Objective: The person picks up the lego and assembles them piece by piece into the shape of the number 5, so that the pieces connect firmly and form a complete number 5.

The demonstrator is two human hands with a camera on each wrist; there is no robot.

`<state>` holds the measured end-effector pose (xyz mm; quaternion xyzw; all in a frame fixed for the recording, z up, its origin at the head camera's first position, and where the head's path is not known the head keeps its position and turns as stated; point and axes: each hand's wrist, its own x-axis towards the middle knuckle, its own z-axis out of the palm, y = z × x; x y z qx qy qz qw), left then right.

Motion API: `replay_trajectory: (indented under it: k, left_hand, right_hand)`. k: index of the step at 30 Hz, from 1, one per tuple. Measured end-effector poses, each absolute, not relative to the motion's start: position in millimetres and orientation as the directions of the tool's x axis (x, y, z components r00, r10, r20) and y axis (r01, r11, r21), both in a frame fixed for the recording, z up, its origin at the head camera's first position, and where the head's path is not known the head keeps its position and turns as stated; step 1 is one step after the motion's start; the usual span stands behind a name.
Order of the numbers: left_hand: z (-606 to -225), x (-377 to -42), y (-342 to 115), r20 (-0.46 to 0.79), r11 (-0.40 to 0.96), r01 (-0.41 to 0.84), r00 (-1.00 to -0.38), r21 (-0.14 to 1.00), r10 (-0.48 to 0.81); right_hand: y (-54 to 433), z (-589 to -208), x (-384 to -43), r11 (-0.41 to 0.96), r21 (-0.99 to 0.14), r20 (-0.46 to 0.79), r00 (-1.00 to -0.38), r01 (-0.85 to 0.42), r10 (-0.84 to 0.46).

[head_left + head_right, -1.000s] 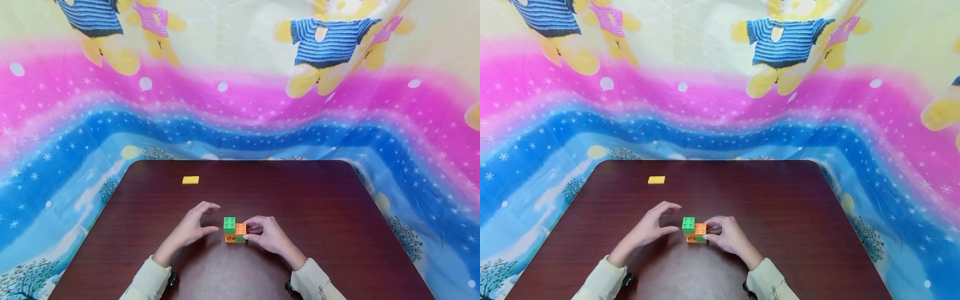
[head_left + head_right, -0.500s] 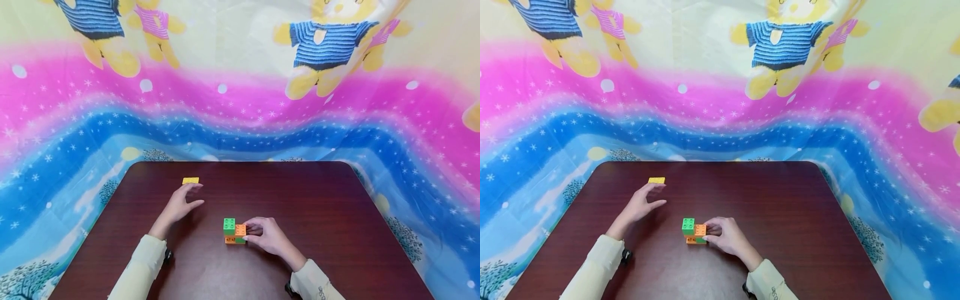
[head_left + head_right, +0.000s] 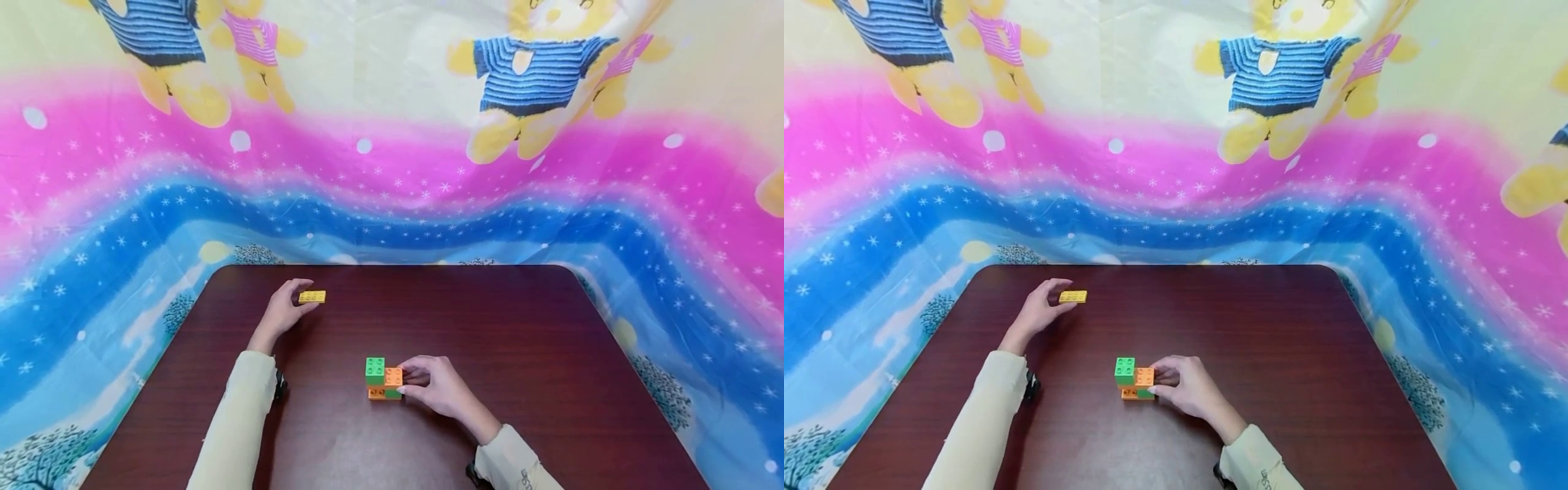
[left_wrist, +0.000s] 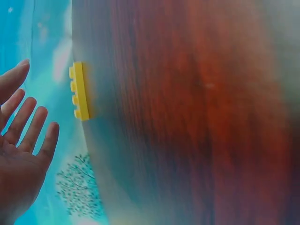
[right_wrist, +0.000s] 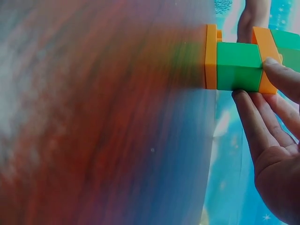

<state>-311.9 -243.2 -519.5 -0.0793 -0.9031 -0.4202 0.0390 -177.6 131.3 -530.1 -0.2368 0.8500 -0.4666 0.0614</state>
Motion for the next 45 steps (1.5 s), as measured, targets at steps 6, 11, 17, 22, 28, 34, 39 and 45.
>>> replay_trajectory:
  k: [6,11,17,22,28,34,39,45]
  left_hand:
    - [-525.4,-321.8,-251.3,0.057,0.640,0.083,-0.996,0.764,0.062]
    - [-531.6,-325.4,-254.5,-0.028,0.631,-0.004,-0.999,0.776,0.029]
    - [-541.4,-331.0,-254.0,-0.060,0.638,-0.026,-0.998,0.769,0.032]
    - [-544.8,-333.2,-251.4,-0.056,0.642,-0.023,-0.998,0.767,0.032]
    - [-540.1,-332.4,-242.5,-0.060,0.691,-0.025,-0.998,0.722,0.026]
    - [-538.3,-335.6,-233.8,-0.068,0.695,-0.053,-0.998,0.717,-0.007]
    - [-537.9,-337.6,-230.8,-0.077,0.694,-0.063,-0.997,0.717,-0.010]
    - [-537.8,-338.9,-227.9,-0.087,0.702,-0.055,-0.996,0.710,0.010]
  right_hand:
    - [131.3,-529.6,-177.4,0.464,-0.813,0.112,-0.877,-0.351,-0.468]
    - [132.3,-530.1,-176.6,0.482,-0.806,0.096,-0.880,-0.343,-0.465]
    - [133.2,-529.3,-177.3,0.487,-0.804,0.089,-0.879,-0.341,-0.468]
    - [133.5,-529.8,-177.8,0.495,-0.801,0.083,-0.882,-0.336,-0.464]
    - [133.5,-530.9,-177.8,0.476,-0.812,0.094,-0.881,-0.337,-0.463]
    - [133.3,-531.7,-179.3,0.476,-0.809,0.104,-0.880,-0.346,-0.464]
    - [132.7,-531.2,-179.9,0.485,-0.801,0.104,-0.879,-0.352,-0.466]
    - [131.6,-530.7,-179.0,0.480,-0.807,0.100,-0.881,-0.343,-0.462]
